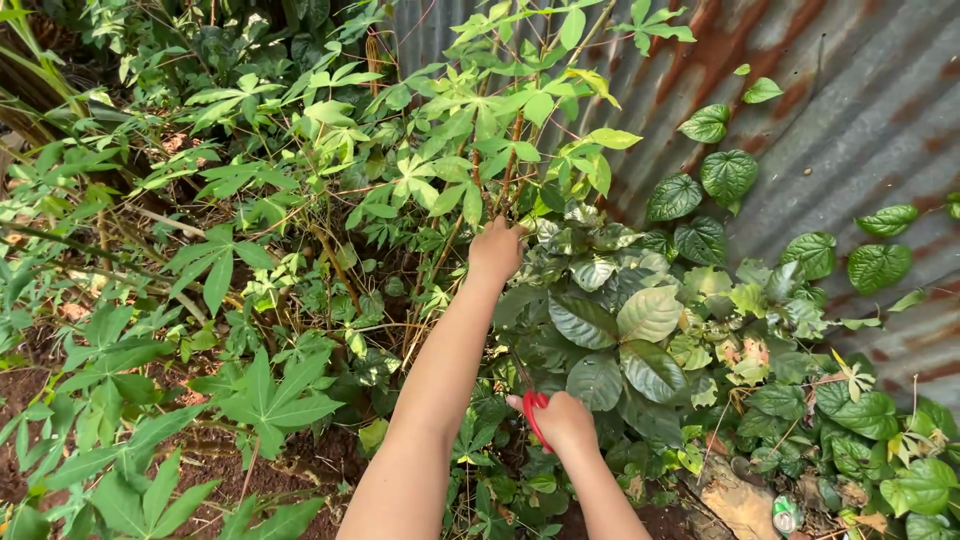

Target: Trimming leaves and stems from cassava plants using scissors and placing them in a hole.

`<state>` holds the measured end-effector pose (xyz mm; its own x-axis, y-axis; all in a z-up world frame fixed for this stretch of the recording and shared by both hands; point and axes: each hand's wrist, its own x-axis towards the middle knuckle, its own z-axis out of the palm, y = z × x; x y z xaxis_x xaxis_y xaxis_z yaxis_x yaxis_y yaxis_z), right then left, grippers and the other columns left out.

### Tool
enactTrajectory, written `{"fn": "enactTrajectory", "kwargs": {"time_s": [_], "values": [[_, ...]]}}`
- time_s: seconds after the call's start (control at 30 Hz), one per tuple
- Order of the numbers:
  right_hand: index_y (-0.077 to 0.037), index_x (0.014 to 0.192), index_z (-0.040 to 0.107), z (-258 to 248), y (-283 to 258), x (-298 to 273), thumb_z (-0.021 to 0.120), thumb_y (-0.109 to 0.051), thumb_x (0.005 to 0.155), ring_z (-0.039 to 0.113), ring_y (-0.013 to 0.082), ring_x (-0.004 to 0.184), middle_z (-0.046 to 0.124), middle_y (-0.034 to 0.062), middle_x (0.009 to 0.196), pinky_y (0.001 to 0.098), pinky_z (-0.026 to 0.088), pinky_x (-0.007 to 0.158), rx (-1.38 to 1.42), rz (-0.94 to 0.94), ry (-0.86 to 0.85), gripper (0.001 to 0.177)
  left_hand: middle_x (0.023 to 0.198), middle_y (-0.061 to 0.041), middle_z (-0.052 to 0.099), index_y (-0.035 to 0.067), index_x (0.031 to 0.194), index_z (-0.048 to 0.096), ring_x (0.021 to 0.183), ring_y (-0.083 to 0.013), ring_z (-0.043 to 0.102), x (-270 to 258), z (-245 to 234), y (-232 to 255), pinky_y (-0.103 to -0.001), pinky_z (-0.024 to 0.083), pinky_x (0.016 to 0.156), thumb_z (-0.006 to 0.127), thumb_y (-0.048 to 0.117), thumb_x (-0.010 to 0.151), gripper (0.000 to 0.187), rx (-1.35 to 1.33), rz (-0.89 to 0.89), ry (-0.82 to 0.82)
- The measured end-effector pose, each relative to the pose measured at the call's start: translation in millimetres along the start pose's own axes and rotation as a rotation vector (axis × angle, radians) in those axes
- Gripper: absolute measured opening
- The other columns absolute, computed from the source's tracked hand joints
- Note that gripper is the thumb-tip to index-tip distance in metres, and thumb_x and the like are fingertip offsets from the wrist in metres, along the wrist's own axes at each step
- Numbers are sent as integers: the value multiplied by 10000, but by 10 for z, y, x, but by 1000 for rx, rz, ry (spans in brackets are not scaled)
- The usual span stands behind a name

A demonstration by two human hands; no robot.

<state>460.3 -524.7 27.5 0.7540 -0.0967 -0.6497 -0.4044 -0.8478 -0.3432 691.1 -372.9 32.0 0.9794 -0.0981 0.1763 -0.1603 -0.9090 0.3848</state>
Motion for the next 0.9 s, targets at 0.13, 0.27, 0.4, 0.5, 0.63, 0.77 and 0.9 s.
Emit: {"fn": "enactTrajectory", "kwargs": {"time_s": [0.13, 0.27, 0.4, 0.5, 0.63, 0.77, 0.9], "values": [[-43, 562, 590, 32, 15, -24, 642, -825, 774, 698, 215, 509, 643, 73, 538, 371, 596, 663, 32, 3, 7, 812, 1181, -124, 594, 155, 1031, 741, 1155, -307, 598, -60, -40, 13, -445, 537, 920, 729, 244, 874, 181, -33, 33, 37], [-60, 555, 571, 57, 7, -86, 654, -839, 756, 712, 211, 525, 654, 70, 542, 356, 603, 681, 19, 13, 11, 809, 1124, -127, 624, 117, 927, 744, 1112, -308, 630, -108, 34, -89, -441, 556, 905, 714, 149, 883, 62, -15, 93, 150], [-67, 548, 609, 21, 29, -167, 629, -849, 745, 728, 219, 557, 676, 84, 556, 366, 597, 738, 9, 1, 37, 806, 1073, -137, 639, 95, 907, 755, 1062, -330, 641, -392, -233, -178, -464, 561, 868, 721, 161, 882, 78, -77, 19, 189], [-62, 606, 602, 7, 122, -103, 616, -868, 745, 757, 210, 573, 701, 73, 586, 374, 631, 768, 41, 16, 19, 818, 1035, -155, 643, 74, 955, 757, 989, -345, 664, -741, -523, -282, -485, 553, 846, 729, 209, 904, 147, -235, -129, 154], [-12, 715, 676, -157, 127, -264, 619, -857, 729, 812, 276, 681, 754, 138, 681, 399, 619, 825, 87, 42, 66, 847, 997, -168, 667, 44, 892, 771, 987, -371, 655, -1087, -557, -516, -490, 539, 835, 740, 181, 889, 141, -323, -142, 262], [-55, 966, 761, -384, -141, -687, 625, -858, 767, 715, 387, 981, 720, 221, 967, 480, 570, 899, -146, 1, 294, 839, 1014, -148, 695, 44, 922, 758, 970, -361, 664, -1408, -613, -609, -475, 533, 834, 735, 193, 888, 154, -412, -241, 228], [-51, 1108, 710, -584, -487, -1025, 745, -746, 711, 714, 370, 974, 679, 195, 1054, 502, 594, 793, -322, -157, 579, 801, 1010, -142, 703, 41, 906, 754, 1000, -356, 647, -1640, -712, -659, -484, 515, 820, 727, 199, 898, 160, -414, -272, 215]]}}
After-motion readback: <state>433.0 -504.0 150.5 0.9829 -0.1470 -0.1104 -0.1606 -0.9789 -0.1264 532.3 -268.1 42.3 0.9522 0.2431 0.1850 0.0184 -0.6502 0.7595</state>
